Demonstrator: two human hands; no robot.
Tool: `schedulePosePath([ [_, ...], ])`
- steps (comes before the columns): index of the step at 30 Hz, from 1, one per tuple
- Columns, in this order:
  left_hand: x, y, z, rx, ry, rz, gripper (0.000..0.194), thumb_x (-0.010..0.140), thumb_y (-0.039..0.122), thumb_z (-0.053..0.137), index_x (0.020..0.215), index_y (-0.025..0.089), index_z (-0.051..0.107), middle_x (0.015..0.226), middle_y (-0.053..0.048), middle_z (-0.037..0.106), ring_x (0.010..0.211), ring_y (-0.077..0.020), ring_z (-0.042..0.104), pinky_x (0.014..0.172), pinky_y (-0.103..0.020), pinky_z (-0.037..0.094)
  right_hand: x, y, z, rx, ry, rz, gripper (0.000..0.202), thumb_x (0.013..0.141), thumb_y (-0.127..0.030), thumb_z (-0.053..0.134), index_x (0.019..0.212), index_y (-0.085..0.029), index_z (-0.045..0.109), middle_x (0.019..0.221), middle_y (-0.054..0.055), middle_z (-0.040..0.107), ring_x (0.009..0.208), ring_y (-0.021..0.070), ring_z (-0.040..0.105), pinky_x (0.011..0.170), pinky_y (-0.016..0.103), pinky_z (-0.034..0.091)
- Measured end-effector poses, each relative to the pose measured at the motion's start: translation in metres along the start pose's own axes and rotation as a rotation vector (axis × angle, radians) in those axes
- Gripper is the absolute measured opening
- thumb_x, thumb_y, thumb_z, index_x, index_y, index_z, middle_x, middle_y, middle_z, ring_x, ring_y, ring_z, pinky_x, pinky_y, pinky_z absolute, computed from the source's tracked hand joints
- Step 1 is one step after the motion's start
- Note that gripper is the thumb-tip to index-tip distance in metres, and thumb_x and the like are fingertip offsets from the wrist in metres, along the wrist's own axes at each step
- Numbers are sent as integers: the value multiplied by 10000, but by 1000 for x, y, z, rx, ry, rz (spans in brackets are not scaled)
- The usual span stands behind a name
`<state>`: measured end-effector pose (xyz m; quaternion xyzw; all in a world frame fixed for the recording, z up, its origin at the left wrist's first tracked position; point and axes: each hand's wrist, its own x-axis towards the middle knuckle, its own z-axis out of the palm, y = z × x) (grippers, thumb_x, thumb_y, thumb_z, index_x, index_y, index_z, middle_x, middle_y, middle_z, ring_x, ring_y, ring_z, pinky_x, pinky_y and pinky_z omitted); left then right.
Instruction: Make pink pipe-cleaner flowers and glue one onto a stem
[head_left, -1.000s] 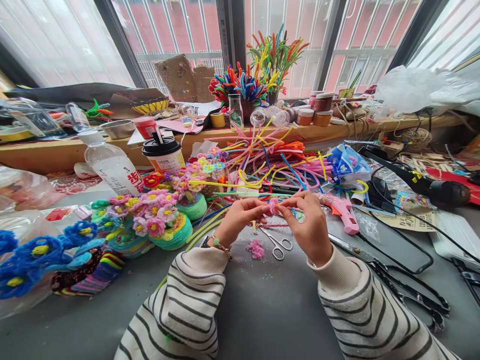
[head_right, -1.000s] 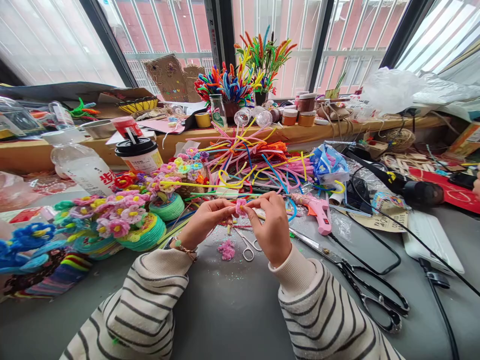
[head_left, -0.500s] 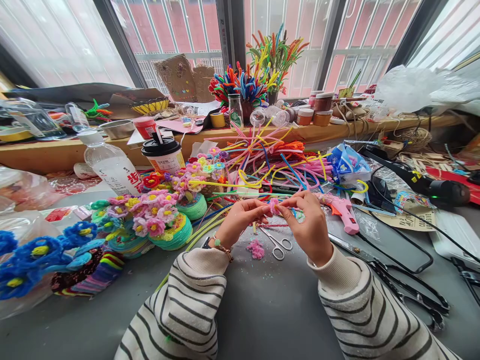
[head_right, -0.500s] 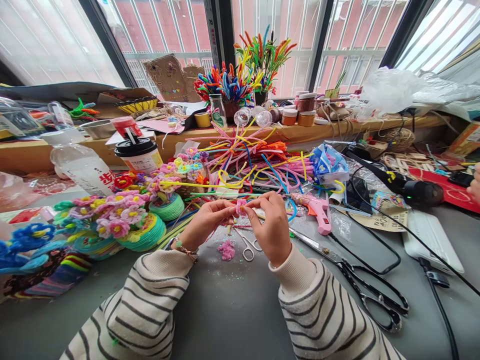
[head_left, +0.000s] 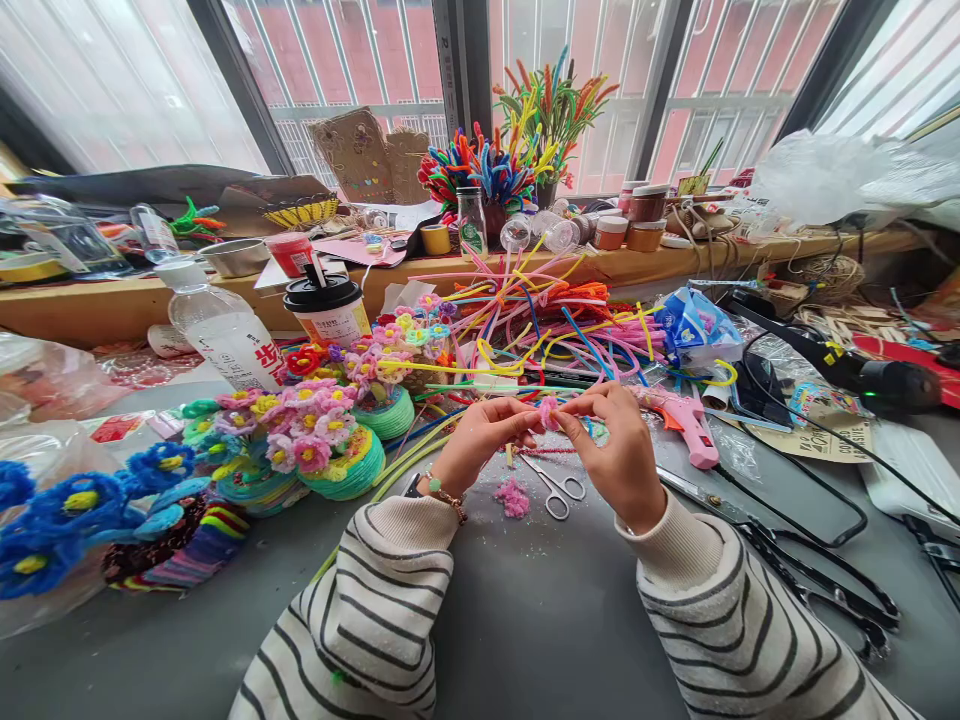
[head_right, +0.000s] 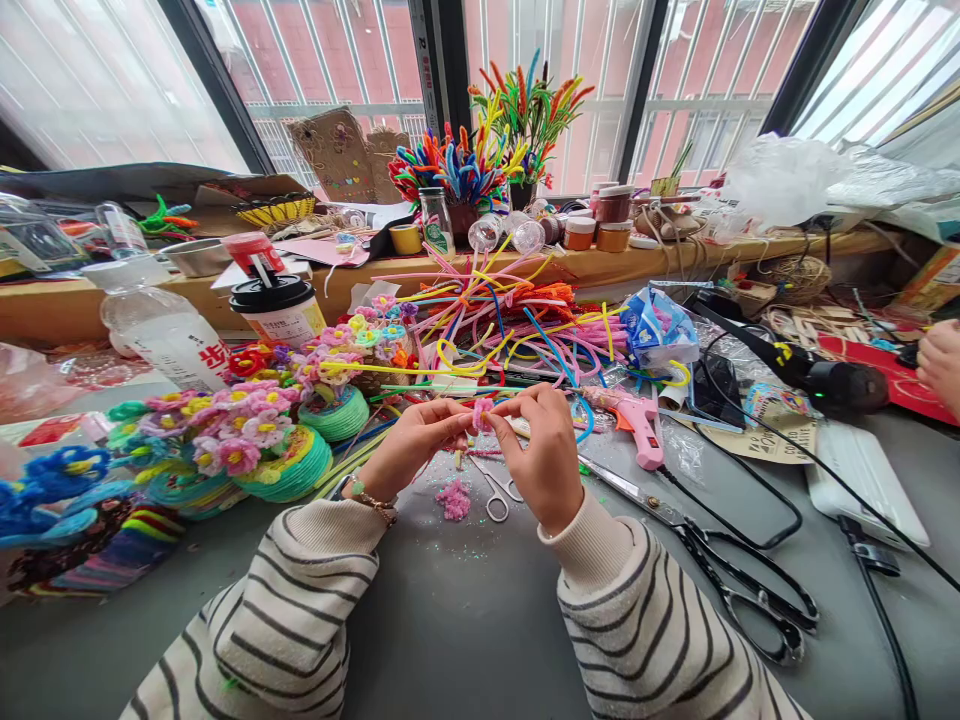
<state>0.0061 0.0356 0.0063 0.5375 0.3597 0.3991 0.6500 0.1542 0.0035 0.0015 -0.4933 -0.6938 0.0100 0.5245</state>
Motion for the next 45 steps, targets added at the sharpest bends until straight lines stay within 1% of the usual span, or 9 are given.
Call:
schedulePosePath([
  [11, 1, -2, -2, -27, -39, 10, 164, 620, 287, 626, 644, 130, 588, 586, 28, 555, 499, -49, 489, 503, -182, 371, 0, -1, 0, -2, -1, 10, 71, 728, -235, 531, 715, -181, 575, 717, 41, 501, 727, 187, 474, 663, 342, 390],
  [19, 1, -2, -3, -37, -42, 3, 156, 613, 282, 631, 645, 133, 592, 604, 33, 553, 509, -51, 494, 522, -192, 374, 0, 0, 0, -16, -12, 13, 87, 732, -236, 531, 717, -163, 576, 721, 45, 503, 728, 179, 467, 670, 333, 386],
  [25, 3, -4, -4, 6, -33, 29, 151, 626, 284, 618, 654, 138, 594, 607, 32, 556, 510, -51, 480, 524, -193, 366, 1, 0, 0, -32, -24, 20, 95, 729, -250, 529, 720, -167, 576, 732, 40, 502, 739, 176, 469, 681, 326, 385],
  [30, 3, -3, -5, 6, -28, 54, 137, 660, 277, 591, 687, 143, 597, 599, 32, 545, 512, -45, 453, 519, -184, 347, 4, 1, -5, 13, 39, 65, 138, 739, -289, 511, 780, -173, 573, 783, 42, 516, 753, 168, 473, 703, 317, 383],
  [33, 2, -1, -6, -78, -26, 71, 117, 669, 264, 586, 682, 148, 597, 606, 36, 535, 508, -34, 426, 513, -173, 328, 7, 5, -8, 70, 88, 134, 163, 764, -297, 473, 801, -171, 570, 775, 37, 534, 731, 157, 480, 702, 312, 380],
  [35, 2, -1, -7, -150, -34, 77, 113, 664, 262, 591, 664, 149, 598, 599, 39, 524, 503, -28, 410, 506, -168, 314, 8, 7, -8, 167, 39, 193, 201, 785, -308, 436, 760, -171, 580, 751, 33, 554, 721, 150, 498, 700, 301, 381],
  [37, 2, -1, -8, -174, -43, 76, 122, 655, 268, 599, 645, 146, 601, 577, 42, 509, 497, -27, 399, 497, -169, 301, 9, 8, -9, 303, -74, 262, 253, 792, -334, 415, 717, -172, 595, 723, 27, 577, 702, 142, 517, 683, 282, 389],
  [40, 2, -1, -9, -105, -66, 64, 135, 654, 275, 599, 639, 142, 612, 555, 39, 498, 496, -32, 392, 487, -173, 286, 9, 8, -8, 493, -221, 358, 271, 772, -371, 435, 713, -168, 604, 692, 18, 597, 663, 130, 529, 639, 254, 404],
  [45, 1, -2, -9, 5, -127, 46, 132, 671, 271, 581, 648, 147, 624, 577, 32, 507, 509, -38, 395, 488, -173, 290, 10, 6, -7, 664, -335, 413, 202, 717, -343, 524, 772, -160, 591, 726, 13, 607, 672, 119, 541, 620, 232, 427],
])
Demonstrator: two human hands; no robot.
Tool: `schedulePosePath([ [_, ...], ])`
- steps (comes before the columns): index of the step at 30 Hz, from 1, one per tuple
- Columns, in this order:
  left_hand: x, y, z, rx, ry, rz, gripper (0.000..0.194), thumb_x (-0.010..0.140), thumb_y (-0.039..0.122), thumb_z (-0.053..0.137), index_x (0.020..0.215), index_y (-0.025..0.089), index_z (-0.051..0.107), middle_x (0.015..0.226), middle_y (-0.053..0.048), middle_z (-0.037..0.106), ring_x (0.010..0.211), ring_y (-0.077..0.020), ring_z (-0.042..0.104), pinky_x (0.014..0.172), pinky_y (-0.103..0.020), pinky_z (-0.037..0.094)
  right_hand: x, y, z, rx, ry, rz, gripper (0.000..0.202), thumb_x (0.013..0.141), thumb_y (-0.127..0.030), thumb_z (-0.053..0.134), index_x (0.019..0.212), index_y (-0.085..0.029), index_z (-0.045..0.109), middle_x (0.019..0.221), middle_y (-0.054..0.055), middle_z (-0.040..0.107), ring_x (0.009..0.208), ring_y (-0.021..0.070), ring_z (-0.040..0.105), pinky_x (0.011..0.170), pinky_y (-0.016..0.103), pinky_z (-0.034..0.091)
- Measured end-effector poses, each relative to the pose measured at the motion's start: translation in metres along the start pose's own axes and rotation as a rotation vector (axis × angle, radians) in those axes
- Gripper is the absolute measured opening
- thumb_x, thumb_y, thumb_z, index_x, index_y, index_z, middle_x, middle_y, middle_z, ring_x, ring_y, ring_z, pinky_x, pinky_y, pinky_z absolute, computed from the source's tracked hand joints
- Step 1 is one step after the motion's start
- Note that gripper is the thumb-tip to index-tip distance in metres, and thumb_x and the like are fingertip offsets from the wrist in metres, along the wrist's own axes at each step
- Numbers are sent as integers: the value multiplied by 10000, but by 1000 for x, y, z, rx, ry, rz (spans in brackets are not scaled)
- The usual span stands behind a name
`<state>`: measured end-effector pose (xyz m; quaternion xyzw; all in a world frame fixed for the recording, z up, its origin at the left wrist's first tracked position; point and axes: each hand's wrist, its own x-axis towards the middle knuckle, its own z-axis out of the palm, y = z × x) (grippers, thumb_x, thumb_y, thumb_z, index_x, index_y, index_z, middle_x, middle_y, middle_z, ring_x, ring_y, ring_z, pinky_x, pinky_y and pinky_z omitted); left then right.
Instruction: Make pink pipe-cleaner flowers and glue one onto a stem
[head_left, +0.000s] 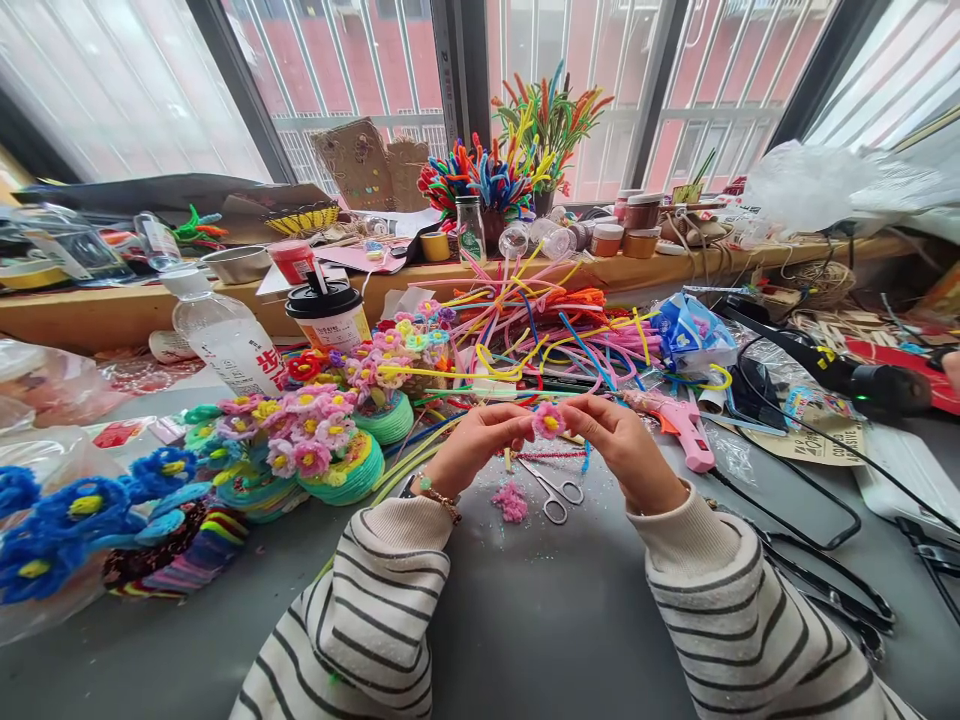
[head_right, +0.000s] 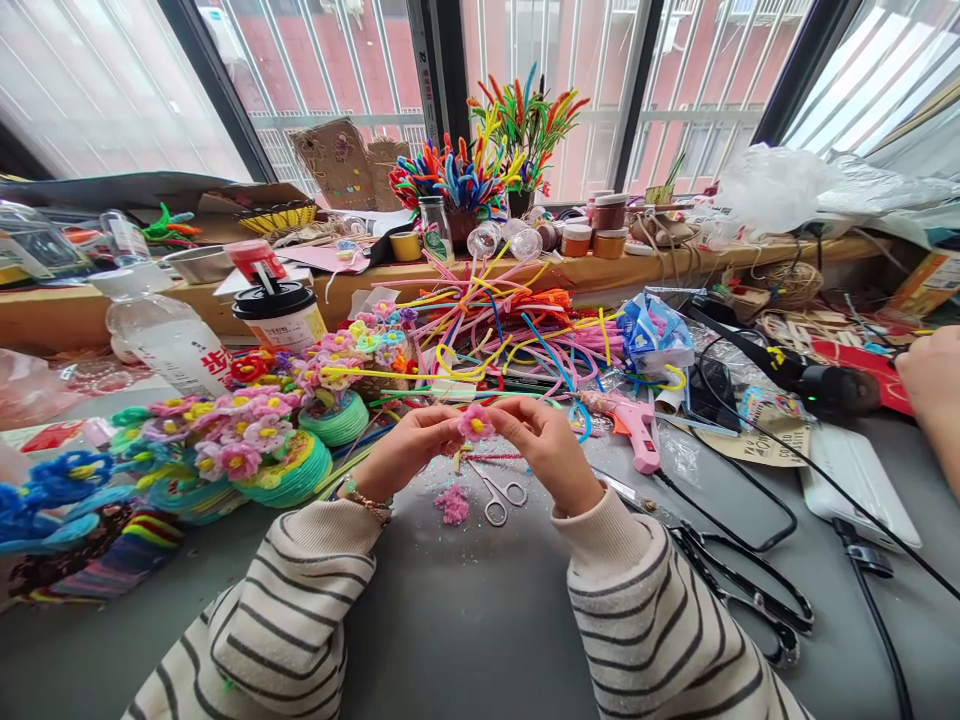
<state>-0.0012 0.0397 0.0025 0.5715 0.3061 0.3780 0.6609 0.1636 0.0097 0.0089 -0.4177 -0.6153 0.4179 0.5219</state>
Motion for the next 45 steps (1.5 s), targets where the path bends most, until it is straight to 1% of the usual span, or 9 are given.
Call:
schedulePosePath([
  [4, 0, 1, 3, 148, 13, 24, 161, 676, 288, 568, 740, 161, 642, 679, -8, 576, 626, -92, 491, 595, -214, 369, 0, 0, 1, -3, 33, -30, 180, 682, -324, 572, 732, -153, 599, 713, 20, 614, 671, 127, 558, 642, 249, 441],
  [10, 1, 3, 4, 580, 540, 437, 192, 687, 331, 543, 713, 170, 645, 827, -48, 593, 827, -155, 504, 766, -262, 361, 1, 8, -2, -6, 348, -53, 194, 695, -324, 563, 786, -157, 602, 739, 38, 634, 675, 137, 575, 651, 274, 449],
  [17, 4, -4, 11, 275, 214, 8, 416, 734, 470, 406, 718, 142, 660, 637, -46, 614, 563, -111, 515, 516, -216, 370, 0, 10, 3, 29, 235, -46, 183, 703, -310, 560, 806, -163, 593, 776, 46, 636, 719, 154, 586, 684, 293, 456],
  [25, 4, -4, 7, -69, 233, -15, 287, 668, 401, 549, 753, 144, 646, 711, -25, 606, 652, -86, 517, 600, -193, 388, -2, 10, 11, 3, 17, -10, 212, 711, -330, 538, 799, -145, 590, 755, 53, 625, 697, 153, 579, 648, 279, 461],
  [28, 5, -4, 1, -175, 339, 47, 225, 649, 362, 584, 695, 147, 633, 668, 0, 588, 632, -71, 513, 602, -185, 393, 0, 9, 3, -138, 100, -18, 234, 721, -358, 509, 787, -150, 591, 756, 51, 620, 676, 150, 562, 610, 267, 447],
  [33, 5, 0, -6, -327, 464, 128, 180, 617, 326, 620, 695, 164, 630, 675, 20, 584, 581, -47, 500, 530, -161, 384, 6, 9, -29, -571, 475, -142, 234, 744, -352, 464, 788, -155, 583, 751, 62, 598, 601, 152, 514, 575, 298, 424],
  [37, 5, 1, -8, -281, 486, 154, 204, 611, 328, 623, 718, 156, 646, 705, 7, 589, 584, -46, 490, 520, -155, 378, 8, 12, -48, -1138, 787, -244, 156, 723, -240, 487, 801, -159, 595, 992, 129, 554, 974, 300, 437, 831, 525, 252],
  [40, 6, -1, -7, -162, 501, 168, 224, 612, 316, 624, 776, 168, 656, 772, -2, 608, 599, -44, 482, 535, -150, 372, 8, 16, -47, -1367, 720, -342, 192, 726, -163, 464, 879, -156, 579, 1153, 131, 472, 1112, 309, 333, 891, 557, 149],
  [45, 6, -2, -4, 83, 494, 224, 213, 627, 313, 609, 776, 170, 661, 763, -9, 627, 678, -88, 507, 611, -183, 386, 10, 21, -36, -1351, 563, -432, 276, 764, -114, 404, 1003, -140, 541, 1126, 115, 521, 1039, 229, 462, 952, 480, 190],
])
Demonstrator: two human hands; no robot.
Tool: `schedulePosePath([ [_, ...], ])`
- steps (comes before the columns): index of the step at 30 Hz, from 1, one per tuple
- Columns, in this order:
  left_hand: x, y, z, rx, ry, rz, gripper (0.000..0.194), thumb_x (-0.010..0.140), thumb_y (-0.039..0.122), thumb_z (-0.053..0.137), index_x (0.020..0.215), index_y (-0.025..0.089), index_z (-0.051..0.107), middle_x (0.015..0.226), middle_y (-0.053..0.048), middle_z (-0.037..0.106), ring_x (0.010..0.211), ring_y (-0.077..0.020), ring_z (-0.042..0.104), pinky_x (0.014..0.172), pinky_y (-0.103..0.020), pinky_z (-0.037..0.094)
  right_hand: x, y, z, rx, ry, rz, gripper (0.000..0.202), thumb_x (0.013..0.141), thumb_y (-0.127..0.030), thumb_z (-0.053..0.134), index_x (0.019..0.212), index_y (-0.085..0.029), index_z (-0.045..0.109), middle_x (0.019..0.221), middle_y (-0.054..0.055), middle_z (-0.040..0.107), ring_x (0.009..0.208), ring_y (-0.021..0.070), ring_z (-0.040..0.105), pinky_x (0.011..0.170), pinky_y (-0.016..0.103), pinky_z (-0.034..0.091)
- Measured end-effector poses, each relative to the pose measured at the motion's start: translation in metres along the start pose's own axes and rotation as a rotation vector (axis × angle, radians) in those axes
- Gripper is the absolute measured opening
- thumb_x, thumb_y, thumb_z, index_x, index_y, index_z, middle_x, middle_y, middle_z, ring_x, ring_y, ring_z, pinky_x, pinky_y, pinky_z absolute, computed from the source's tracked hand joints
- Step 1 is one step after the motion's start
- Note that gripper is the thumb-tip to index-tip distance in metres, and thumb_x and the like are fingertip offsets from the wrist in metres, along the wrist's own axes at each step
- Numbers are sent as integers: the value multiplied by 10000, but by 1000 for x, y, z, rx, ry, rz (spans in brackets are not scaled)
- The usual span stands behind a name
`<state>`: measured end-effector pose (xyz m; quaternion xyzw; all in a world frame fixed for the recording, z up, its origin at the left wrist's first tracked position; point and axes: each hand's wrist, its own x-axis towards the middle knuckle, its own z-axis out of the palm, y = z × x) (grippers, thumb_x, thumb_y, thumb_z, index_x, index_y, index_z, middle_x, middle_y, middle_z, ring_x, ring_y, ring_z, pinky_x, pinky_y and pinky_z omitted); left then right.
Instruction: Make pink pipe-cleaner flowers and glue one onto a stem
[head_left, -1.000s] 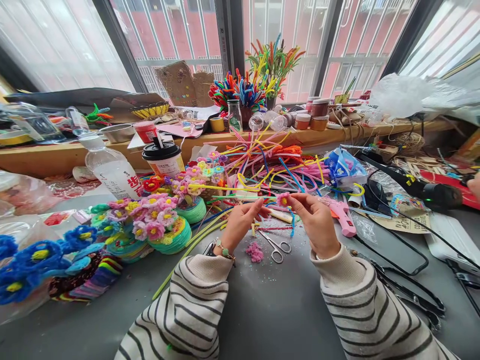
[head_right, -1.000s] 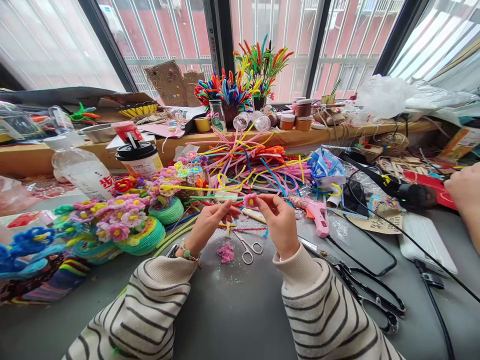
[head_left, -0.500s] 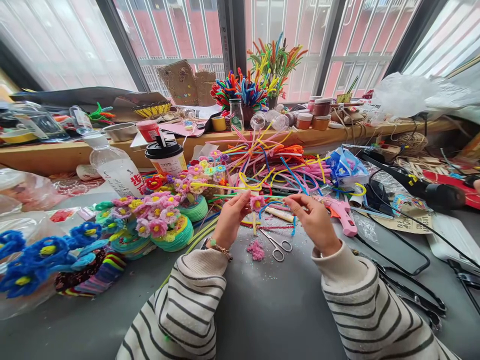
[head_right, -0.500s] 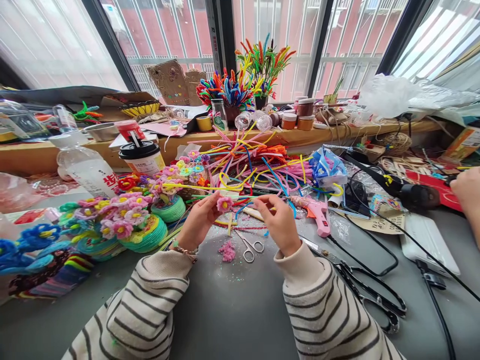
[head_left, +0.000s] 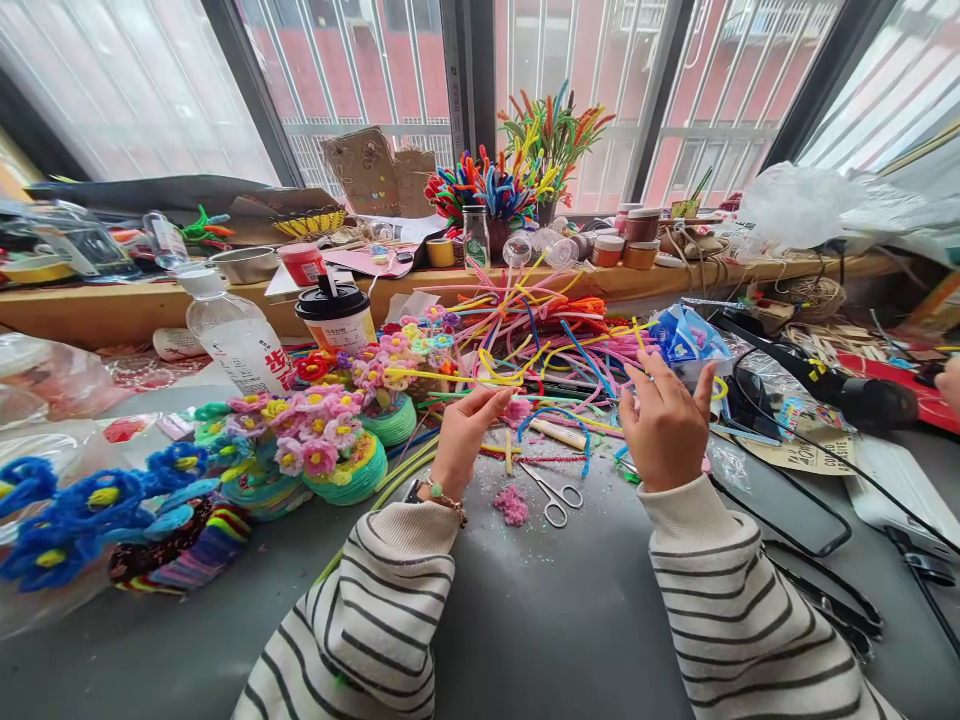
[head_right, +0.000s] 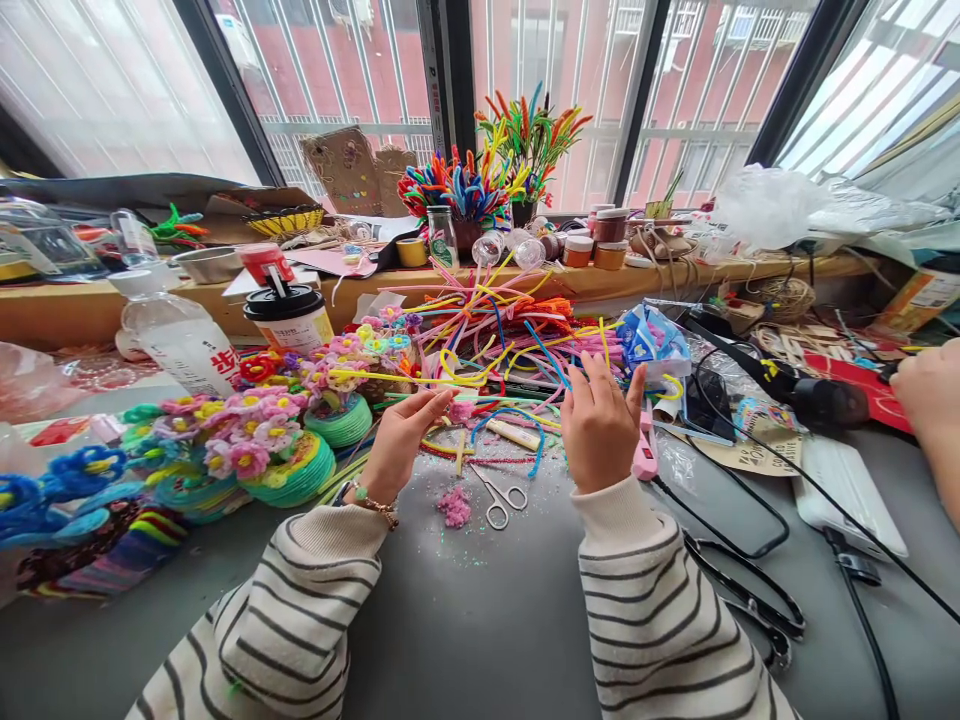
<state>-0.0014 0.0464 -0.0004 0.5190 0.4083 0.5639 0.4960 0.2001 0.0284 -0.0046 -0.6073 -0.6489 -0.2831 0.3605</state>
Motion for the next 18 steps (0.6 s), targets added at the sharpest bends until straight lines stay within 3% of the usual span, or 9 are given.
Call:
schedulePosePath([
  [3, 0, 0, 0, 107, 11, 75, 208, 632, 320, 601, 751, 160, 661, 799, -23, 632, 710, -110, 520, 645, -202, 398, -2, -7, 3, 86, -99, -80, 285, 772, -92, 384, 987, -166, 556, 1079, 78, 565, 1003, 208, 501, 924, 427, 290],
  [7, 1, -2, -3, 161, 66, 139, 258, 639, 340, 588, 828, 175, 645, 865, -31, 630, 714, -128, 535, 655, -229, 417, -8, -18, 10, 197, -220, -152, 291, 774, -60, 360, 946, -148, 579, 1165, 87, 501, 1039, 196, 478, 808, 318, 417],
  [10, 1, -2, -4, 236, 133, 208, 280, 649, 352, 572, 862, 182, 638, 833, -31, 634, 705, -135, 540, 648, -235, 418, -11, -22, 15, 241, -279, -127, 282, 789, -75, 357, 942, -147, 583, 1140, 91, 521, 973, 188, 522, 746, 285, 436],
  [13, 1, -1, -4, 316, 192, 273, 227, 650, 352, 567, 777, 183, 649, 779, -22, 636, 685, -133, 543, 629, -222, 410, -12, -23, 18, 231, -356, -114, 255, 807, -133, 372, 902, -169, 606, 913, 74, 636, 823, 180, 576, 673, 269, 433],
  [15, 1, 1, -4, 344, 219, 279, 201, 648, 349, 568, 724, 178, 643, 706, -10, 626, 634, -120, 535, 586, -207, 400, -12, -25, 19, 179, -405, -128, 237, 814, -216, 393, 845, -181, 626, 786, 67, 652, 755, 186, 576, 650, 273, 416],
  [18, 3, 1, -6, 320, 236, 247, 200, 634, 351, 581, 687, 164, 626, 609, 8, 588, 561, -97, 502, 527, -191, 381, -12, -31, 24, 106, -502, -188, 216, 784, -303, 451, 816, -182, 627, 767, 71, 635, 778, 204, 548, 662, 280, 391],
])
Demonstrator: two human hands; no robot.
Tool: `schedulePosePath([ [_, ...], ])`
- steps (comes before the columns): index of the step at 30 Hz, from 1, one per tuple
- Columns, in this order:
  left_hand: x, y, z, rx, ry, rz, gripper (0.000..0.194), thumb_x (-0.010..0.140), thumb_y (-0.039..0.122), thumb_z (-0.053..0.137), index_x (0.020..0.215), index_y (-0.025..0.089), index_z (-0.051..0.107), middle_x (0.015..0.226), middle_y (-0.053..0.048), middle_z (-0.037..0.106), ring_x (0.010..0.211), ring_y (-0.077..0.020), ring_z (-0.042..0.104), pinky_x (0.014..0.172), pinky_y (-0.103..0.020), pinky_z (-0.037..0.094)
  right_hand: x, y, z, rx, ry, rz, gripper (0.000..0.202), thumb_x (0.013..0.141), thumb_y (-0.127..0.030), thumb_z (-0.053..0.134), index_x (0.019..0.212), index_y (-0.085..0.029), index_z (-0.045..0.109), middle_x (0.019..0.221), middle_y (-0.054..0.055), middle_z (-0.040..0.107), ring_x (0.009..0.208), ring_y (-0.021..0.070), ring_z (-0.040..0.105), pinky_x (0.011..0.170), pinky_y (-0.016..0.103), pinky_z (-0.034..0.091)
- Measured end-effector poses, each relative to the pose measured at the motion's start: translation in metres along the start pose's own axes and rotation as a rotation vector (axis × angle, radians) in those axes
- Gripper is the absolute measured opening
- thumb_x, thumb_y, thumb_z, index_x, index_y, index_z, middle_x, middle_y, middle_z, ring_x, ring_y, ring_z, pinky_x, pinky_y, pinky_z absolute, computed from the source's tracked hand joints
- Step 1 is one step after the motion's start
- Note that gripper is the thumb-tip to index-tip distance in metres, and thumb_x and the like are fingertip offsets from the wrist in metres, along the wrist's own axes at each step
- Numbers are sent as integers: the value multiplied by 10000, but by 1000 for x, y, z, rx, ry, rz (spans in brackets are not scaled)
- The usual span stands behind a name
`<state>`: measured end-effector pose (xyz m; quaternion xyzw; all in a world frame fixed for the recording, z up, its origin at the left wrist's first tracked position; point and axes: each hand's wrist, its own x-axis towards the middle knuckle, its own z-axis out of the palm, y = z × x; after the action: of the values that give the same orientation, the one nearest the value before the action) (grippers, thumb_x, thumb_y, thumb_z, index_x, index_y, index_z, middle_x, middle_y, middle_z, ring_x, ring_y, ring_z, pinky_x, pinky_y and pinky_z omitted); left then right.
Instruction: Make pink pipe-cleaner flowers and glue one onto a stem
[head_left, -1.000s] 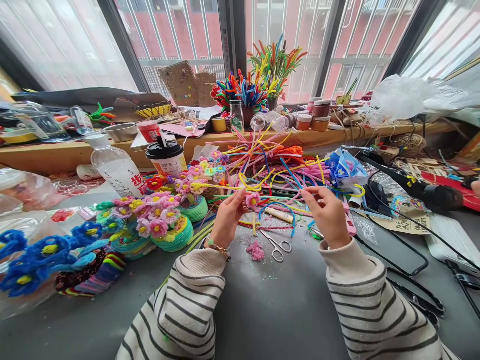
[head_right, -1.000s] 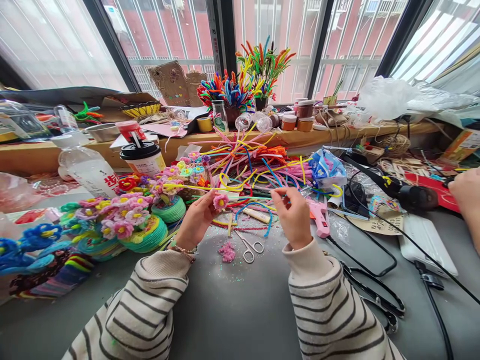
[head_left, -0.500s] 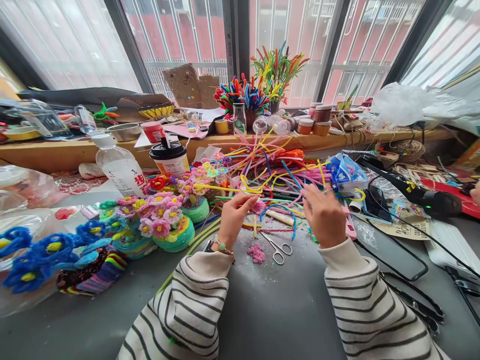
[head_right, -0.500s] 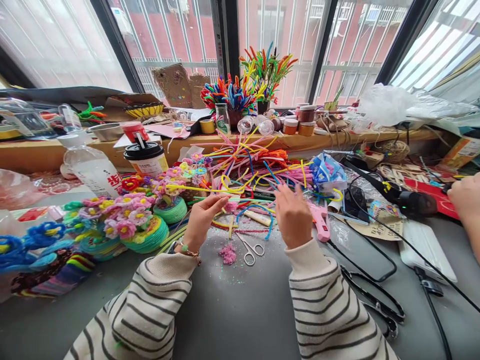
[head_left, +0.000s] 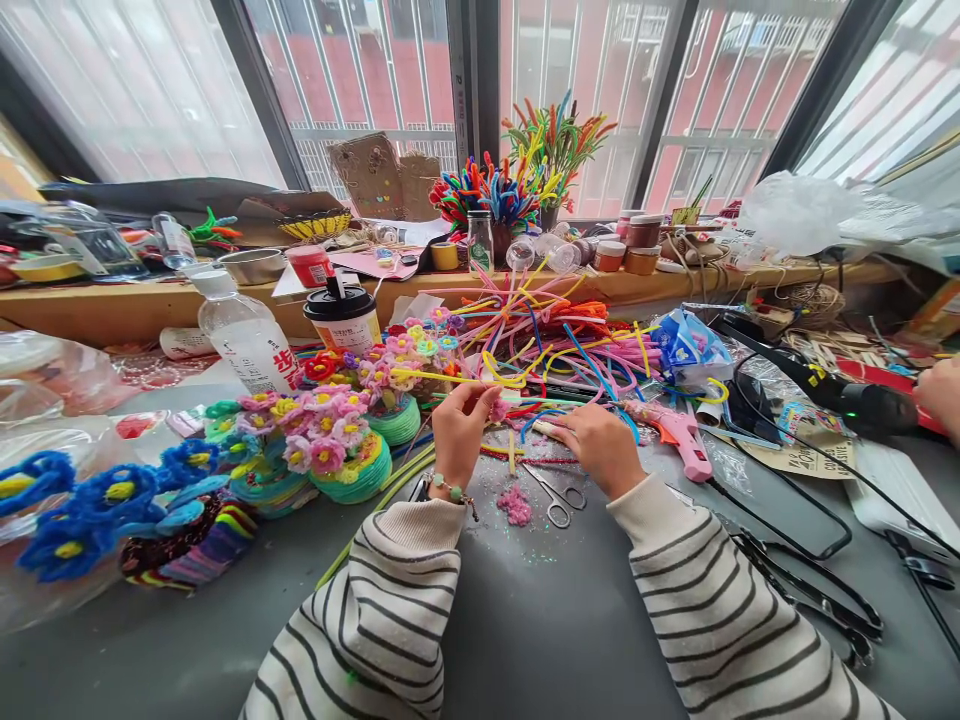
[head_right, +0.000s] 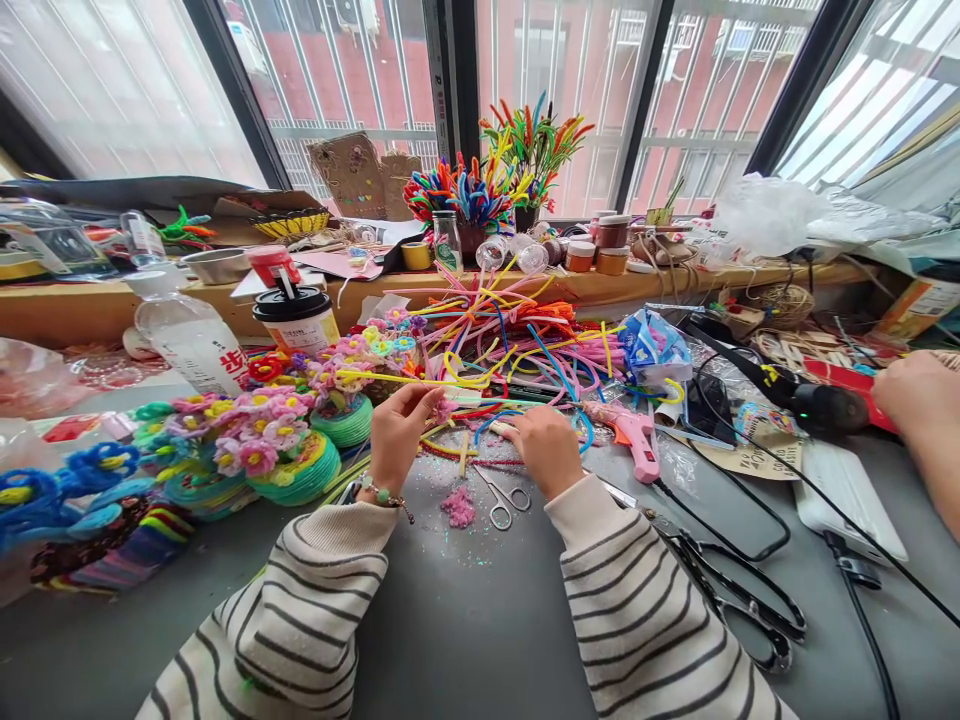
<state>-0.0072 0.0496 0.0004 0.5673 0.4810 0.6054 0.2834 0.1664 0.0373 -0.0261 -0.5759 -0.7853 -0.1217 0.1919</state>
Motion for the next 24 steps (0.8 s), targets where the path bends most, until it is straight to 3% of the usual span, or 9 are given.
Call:
schedulePosePath([
  [4, 3, -3, -2, -181, -24, -173, 222, 594, 349, 619, 685, 146, 617, 599, 17, 568, 538, -77, 489, 497, -177, 383, 3, -5, 10, -44, -87, 2, 143, 748, -212, 486, 804, -165, 609, 751, 76, 614, 770, 216, 538, 628, 279, 380],
  [9, 5, -2, -3, -491, -53, -394, 211, 543, 290, 668, 685, 144, 615, 628, 17, 593, 572, -73, 540, 578, -199, 431, 2, -1, 12, -38, -60, 41, 142, 728, -106, 451, 771, -155, 577, 754, 75, 602, 733, 204, 545, 595, 265, 365],
  [13, 6, 0, -4, -559, -67, -445, 198, 555, 282, 658, 700, 152, 624, 654, 4, 617, 606, -88, 564, 640, -233, 442, 1, 3, 5, 1, -4, 105, 164, 766, -118, 400, 846, -158, 537, 777, 67, 605, 718, 190, 548, 597, 256, 364],
  [15, 6, -1, -4, -390, -82, -345, 198, 596, 316, 623, 721, 162, 632, 680, -10, 625, 625, -110, 564, 626, -242, 432, 1, 4, 4, 30, 32, 127, 176, 778, -126, 384, 894, -156, 514, 809, 69, 604, 743, 191, 545, 621, 256, 371],
  [21, 0, -5, -4, 619, -130, 340, 213, 760, 297, 445, 823, 203, 625, 780, -57, 609, 722, -173, 514, 648, -273, 349, 1, 4, 12, 113, 108, 137, 206, 778, -107, 365, 946, -129, 484, 843, 86, 591, 792, 193, 529, 677, 261, 388],
  [24, -2, -4, -5, 938, -195, 523, 244, 799, 234, 371, 880, 199, 598, 784, -74, 590, 736, -189, 487, 639, -286, 327, 0, 4, 14, 127, 108, 126, 205, 778, -107, 362, 941, -134, 483, 830, 82, 588, 778, 194, 527, 676, 263, 392],
])
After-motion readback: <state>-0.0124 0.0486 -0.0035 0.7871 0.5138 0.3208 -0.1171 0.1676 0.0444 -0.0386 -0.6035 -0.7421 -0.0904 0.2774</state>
